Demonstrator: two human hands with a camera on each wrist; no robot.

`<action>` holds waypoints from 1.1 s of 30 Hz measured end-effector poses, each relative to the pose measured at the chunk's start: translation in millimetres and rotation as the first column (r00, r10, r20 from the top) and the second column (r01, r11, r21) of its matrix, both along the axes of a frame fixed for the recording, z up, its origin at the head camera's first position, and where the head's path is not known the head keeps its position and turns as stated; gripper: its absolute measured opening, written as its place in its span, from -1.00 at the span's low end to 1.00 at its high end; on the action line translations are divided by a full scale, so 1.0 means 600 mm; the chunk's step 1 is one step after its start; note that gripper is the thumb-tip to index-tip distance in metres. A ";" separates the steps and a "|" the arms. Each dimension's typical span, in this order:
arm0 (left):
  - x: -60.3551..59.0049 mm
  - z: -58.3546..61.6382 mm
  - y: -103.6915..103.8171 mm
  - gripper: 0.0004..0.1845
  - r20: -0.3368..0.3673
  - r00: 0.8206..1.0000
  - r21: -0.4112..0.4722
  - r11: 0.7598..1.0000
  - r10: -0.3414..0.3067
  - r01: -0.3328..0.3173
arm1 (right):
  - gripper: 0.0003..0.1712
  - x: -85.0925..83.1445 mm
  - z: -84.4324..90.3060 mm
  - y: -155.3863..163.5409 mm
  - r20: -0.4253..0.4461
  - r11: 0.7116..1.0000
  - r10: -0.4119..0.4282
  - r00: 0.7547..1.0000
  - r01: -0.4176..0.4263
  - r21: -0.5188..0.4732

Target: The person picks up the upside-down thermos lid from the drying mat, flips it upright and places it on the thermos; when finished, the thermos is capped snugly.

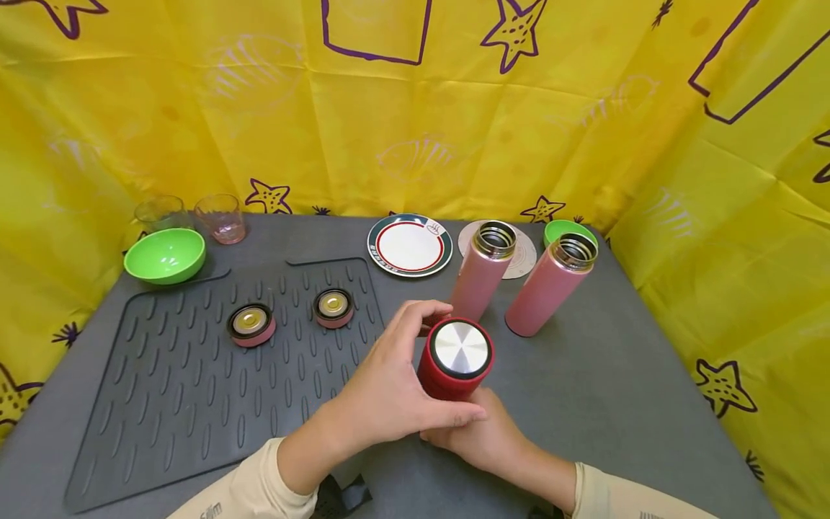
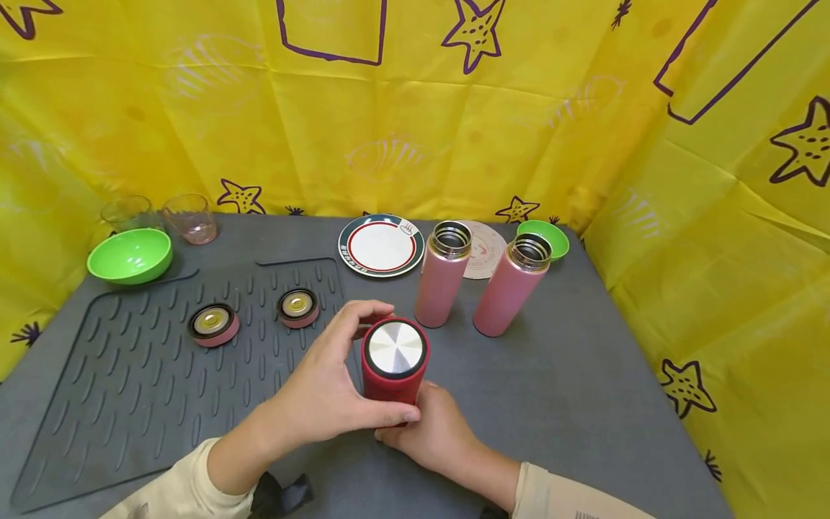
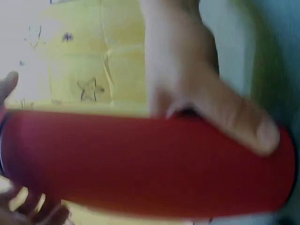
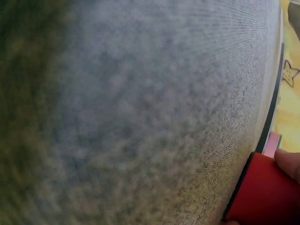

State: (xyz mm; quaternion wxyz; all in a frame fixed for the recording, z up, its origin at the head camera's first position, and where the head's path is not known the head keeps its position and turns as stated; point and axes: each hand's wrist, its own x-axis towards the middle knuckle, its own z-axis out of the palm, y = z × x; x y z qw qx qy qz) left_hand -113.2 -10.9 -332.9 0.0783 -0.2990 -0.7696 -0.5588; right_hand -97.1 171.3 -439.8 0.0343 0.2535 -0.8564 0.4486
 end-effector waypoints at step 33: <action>-0.024 -0.012 -0.045 -0.19 0.013 0.988 0.108 0.982 -0.157 0.155 | -0.40 0.004 0.011 0.000 0.165 0.995 -0.094 0.982 0.088 0.044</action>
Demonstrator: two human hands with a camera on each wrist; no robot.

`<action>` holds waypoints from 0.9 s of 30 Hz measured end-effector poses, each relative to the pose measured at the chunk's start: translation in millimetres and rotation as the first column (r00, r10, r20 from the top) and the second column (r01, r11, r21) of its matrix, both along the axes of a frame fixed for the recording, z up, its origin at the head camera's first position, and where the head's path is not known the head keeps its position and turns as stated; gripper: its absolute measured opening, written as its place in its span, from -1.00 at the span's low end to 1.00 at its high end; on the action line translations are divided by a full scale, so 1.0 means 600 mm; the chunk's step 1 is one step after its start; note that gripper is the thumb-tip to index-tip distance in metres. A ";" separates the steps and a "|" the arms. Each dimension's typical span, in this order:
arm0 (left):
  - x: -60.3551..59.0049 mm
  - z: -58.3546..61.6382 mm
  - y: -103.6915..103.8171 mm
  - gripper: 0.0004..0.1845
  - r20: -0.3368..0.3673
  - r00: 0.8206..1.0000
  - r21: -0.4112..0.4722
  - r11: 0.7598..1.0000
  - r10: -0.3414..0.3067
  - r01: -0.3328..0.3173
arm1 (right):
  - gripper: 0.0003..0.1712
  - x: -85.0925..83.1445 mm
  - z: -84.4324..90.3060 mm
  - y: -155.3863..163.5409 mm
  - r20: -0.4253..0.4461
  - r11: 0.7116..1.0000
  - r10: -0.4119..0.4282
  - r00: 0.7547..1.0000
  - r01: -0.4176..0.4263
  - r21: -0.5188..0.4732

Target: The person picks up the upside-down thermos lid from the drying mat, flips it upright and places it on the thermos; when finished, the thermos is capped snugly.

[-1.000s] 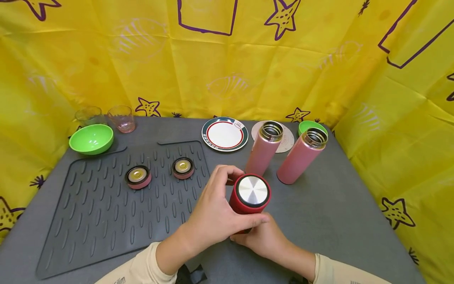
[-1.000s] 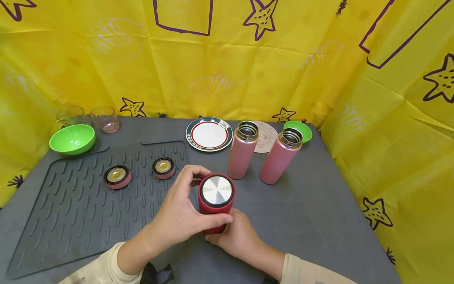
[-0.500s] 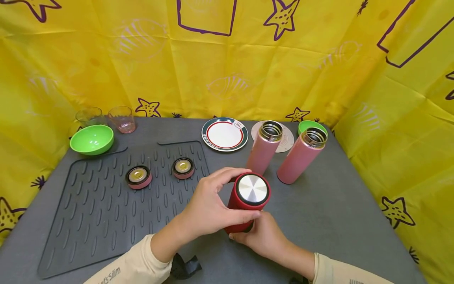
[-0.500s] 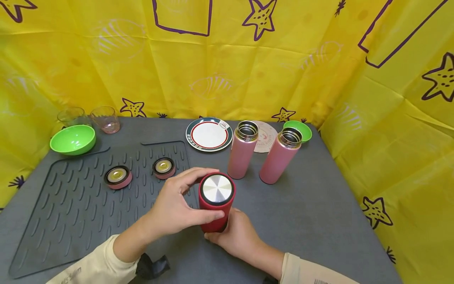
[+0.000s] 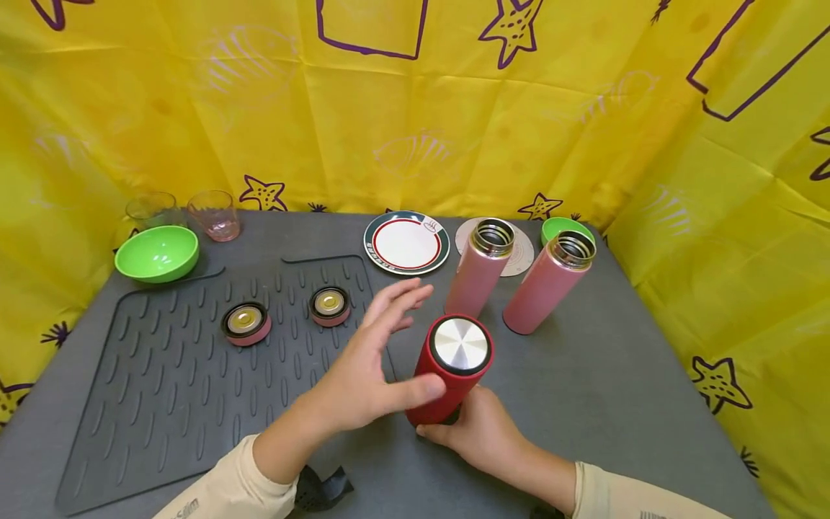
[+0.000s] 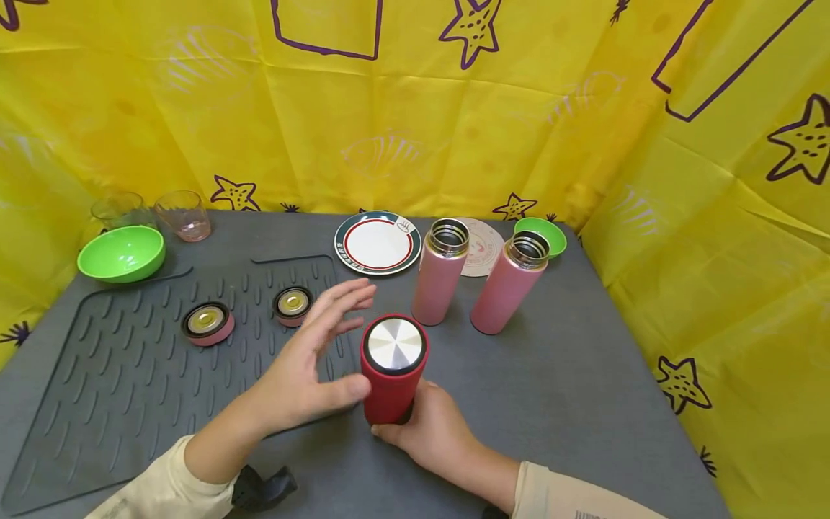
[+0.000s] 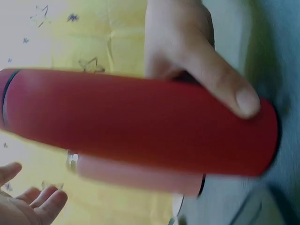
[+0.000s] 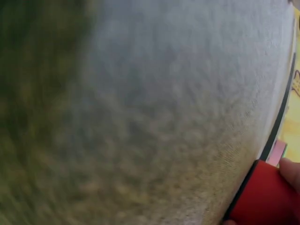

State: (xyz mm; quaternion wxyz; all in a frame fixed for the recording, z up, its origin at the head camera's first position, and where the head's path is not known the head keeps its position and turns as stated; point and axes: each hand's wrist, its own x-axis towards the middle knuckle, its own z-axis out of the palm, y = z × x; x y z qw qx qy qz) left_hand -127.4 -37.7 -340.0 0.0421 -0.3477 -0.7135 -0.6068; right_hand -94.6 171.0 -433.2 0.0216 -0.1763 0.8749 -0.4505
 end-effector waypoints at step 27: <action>0.051 -0.035 -0.164 -0.56 0.044 0.974 0.096 0.969 0.224 -0.227 | -0.35 -0.210 0.018 -0.086 0.070 0.975 -0.192 0.979 0.183 0.126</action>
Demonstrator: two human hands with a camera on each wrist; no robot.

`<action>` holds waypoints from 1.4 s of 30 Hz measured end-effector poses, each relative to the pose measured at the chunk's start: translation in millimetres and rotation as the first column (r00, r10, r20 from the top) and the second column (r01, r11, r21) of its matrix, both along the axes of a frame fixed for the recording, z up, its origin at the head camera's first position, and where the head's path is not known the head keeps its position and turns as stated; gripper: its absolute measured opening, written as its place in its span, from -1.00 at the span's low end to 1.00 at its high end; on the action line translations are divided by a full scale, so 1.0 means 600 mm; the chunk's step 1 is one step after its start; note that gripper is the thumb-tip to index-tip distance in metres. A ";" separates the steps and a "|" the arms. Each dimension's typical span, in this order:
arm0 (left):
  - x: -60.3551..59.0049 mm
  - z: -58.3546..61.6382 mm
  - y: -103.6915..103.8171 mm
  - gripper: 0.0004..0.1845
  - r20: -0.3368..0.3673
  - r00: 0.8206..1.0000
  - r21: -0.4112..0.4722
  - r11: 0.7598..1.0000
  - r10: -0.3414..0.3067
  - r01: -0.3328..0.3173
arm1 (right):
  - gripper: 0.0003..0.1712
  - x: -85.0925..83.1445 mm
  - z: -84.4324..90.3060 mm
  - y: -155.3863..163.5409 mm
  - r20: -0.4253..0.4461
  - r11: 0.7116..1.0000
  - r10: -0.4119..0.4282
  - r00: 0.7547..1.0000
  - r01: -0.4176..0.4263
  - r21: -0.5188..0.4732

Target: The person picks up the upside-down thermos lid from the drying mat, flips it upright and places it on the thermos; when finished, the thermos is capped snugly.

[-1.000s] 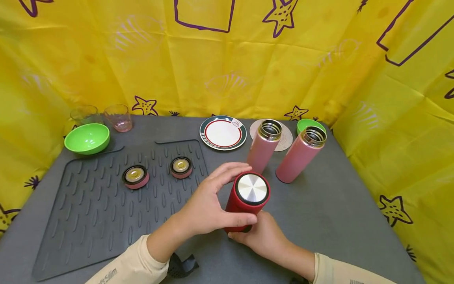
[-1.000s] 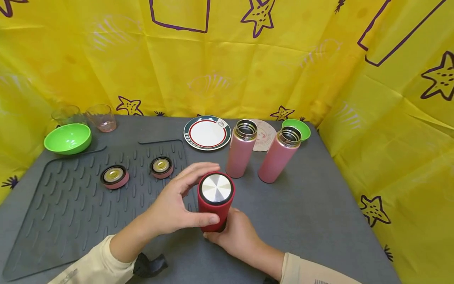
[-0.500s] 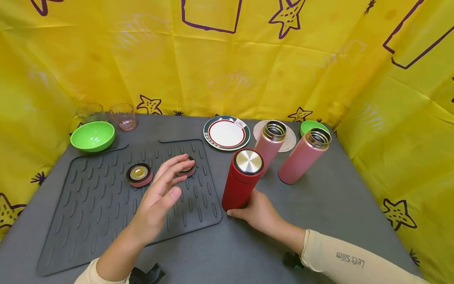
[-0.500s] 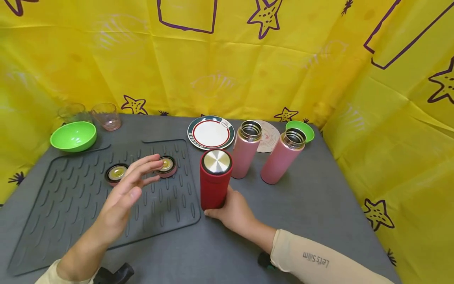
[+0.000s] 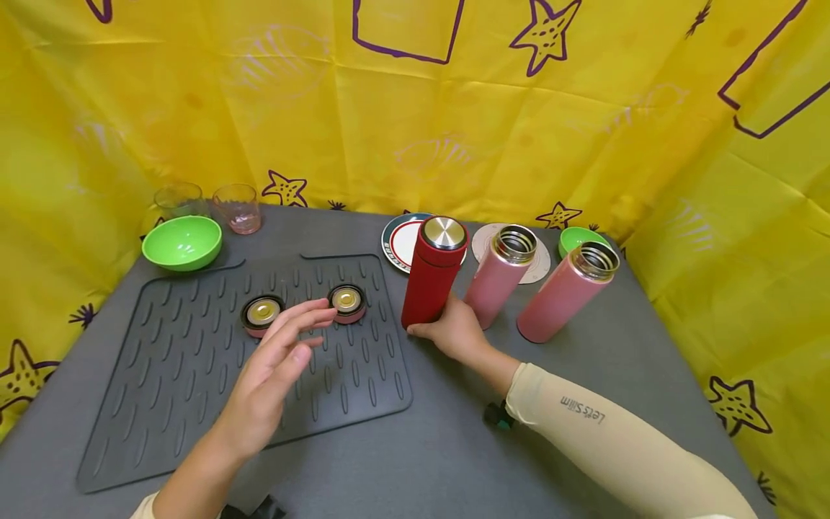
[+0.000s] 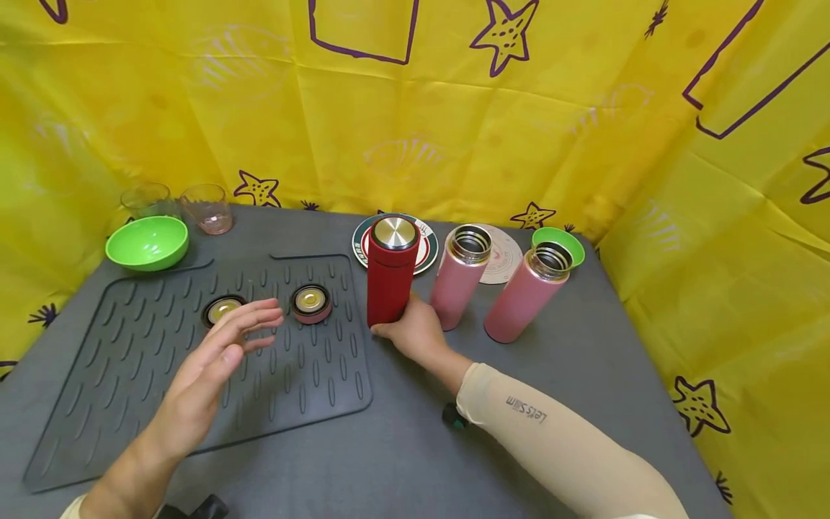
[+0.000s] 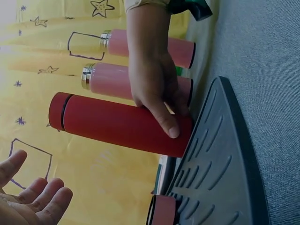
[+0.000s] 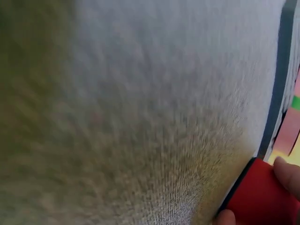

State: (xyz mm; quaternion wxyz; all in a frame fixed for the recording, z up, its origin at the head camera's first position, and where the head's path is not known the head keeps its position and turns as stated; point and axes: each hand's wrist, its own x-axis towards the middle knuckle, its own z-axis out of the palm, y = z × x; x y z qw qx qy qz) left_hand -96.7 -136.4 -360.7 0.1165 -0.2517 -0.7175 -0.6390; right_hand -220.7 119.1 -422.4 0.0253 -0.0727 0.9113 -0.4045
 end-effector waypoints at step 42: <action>-0.145 -0.054 -0.175 0.11 0.104 0.883 -0.868 0.475 0.457 -0.143 | -0.21 0.169 0.090 0.019 0.175 0.985 0.126 0.976 -0.145 0.098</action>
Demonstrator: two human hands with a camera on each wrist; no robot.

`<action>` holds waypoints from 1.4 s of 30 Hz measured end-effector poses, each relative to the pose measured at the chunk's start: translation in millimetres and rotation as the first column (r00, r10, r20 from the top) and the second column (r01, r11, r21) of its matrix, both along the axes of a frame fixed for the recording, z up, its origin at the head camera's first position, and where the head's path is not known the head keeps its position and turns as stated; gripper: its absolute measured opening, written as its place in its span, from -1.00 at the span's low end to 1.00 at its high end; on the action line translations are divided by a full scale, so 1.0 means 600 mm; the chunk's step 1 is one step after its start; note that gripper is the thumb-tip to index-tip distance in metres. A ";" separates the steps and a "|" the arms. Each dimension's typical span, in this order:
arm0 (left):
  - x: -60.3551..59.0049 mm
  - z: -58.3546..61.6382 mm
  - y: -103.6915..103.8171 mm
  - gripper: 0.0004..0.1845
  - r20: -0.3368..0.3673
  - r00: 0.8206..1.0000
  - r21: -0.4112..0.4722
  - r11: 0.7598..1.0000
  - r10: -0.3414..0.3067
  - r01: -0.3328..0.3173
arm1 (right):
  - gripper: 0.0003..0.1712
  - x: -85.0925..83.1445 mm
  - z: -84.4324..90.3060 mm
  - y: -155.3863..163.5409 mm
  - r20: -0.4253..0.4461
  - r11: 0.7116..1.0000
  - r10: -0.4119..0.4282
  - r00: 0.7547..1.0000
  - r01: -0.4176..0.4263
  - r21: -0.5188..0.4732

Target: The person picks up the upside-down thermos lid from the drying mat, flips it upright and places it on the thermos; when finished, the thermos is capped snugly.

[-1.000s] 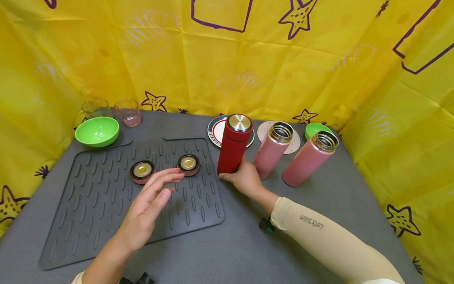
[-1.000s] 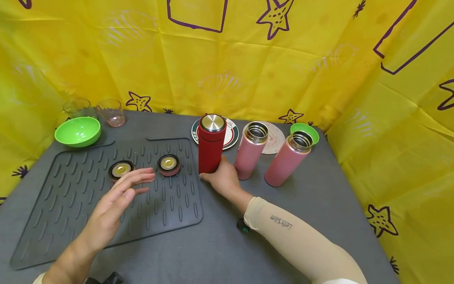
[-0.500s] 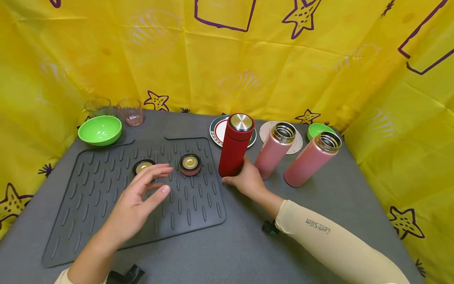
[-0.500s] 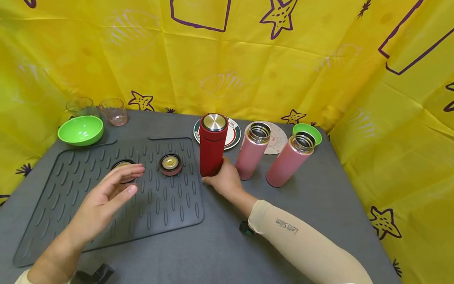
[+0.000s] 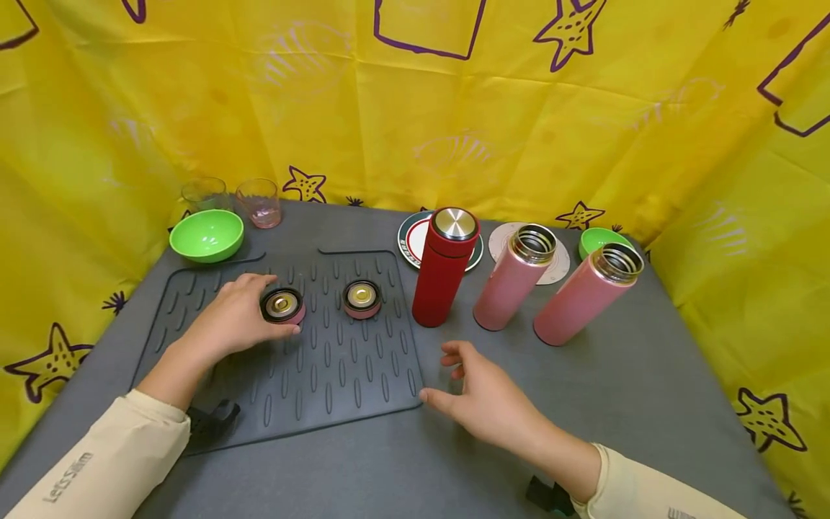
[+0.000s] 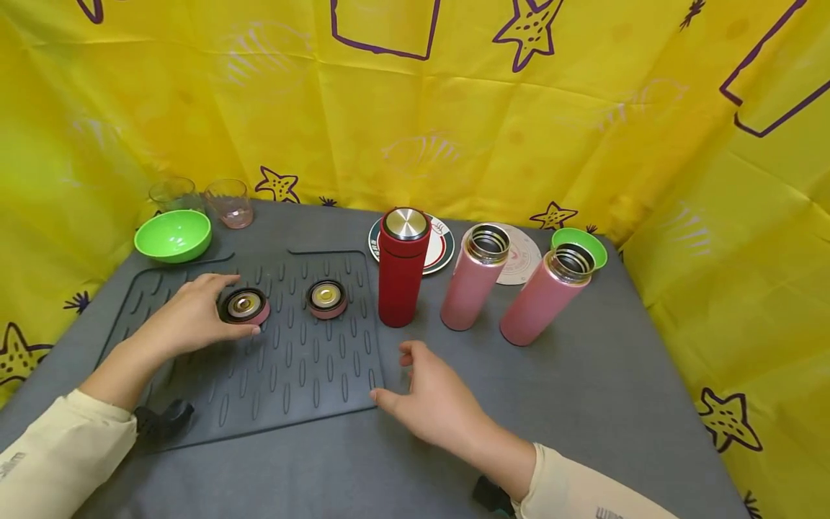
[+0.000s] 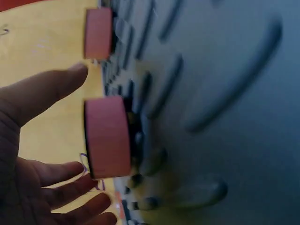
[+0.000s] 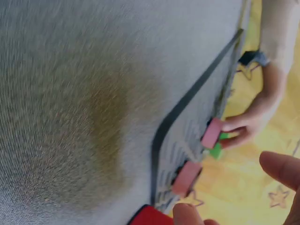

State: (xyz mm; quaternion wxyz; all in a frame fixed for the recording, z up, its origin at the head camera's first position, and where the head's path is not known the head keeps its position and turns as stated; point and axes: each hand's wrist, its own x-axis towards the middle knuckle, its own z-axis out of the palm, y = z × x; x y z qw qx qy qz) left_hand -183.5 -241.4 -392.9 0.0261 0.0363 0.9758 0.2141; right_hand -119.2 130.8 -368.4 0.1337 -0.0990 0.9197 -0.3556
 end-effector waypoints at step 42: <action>0.126 0.116 0.230 -0.33 -0.406 0.821 -0.037 0.905 -0.402 0.424 | -0.53 -0.006 0.011 -0.029 0.152 0.851 0.144 0.978 -0.044 -0.524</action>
